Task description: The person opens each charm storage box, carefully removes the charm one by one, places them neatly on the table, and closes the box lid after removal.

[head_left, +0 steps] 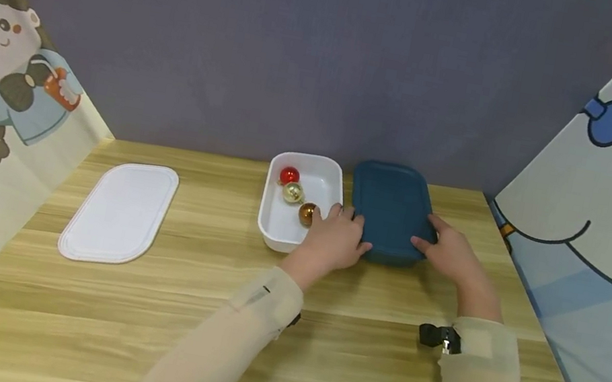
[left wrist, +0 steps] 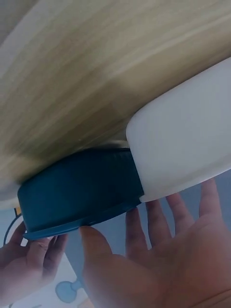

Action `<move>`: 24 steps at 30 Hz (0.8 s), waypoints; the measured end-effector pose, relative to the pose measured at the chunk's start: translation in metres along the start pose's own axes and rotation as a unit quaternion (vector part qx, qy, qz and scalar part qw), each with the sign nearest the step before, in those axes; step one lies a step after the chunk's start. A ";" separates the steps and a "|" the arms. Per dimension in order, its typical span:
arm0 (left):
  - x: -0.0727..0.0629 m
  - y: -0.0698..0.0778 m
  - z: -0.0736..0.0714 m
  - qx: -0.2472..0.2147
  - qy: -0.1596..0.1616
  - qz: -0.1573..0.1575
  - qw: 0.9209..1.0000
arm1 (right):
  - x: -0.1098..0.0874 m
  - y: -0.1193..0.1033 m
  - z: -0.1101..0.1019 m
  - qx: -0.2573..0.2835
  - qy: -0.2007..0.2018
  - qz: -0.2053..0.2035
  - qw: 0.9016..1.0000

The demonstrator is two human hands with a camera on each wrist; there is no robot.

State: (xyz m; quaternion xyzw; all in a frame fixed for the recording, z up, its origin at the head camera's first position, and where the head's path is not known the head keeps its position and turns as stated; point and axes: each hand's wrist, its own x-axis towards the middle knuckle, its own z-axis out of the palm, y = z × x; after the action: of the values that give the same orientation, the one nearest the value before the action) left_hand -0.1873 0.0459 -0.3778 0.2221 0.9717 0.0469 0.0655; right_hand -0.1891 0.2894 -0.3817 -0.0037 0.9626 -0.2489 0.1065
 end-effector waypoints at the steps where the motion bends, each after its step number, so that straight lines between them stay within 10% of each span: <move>1: -0.001 0.000 0.001 0.000 0.002 -0.002 1.000 | 0.000 0.000 0.000 0.002 -0.002 0.002 1.000; 24: -0.016 0.006 0.005 0.001 0.010 0.000 1.000 | -0.007 0.000 -0.003 0.000 -0.013 0.002 1.000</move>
State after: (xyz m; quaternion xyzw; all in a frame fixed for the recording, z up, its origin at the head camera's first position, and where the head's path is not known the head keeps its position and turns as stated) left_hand -0.1702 0.0447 -0.3805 0.2216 0.9724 0.0482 0.0556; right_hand -0.1827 0.2911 -0.3780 -0.0050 0.9612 -0.2484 0.1198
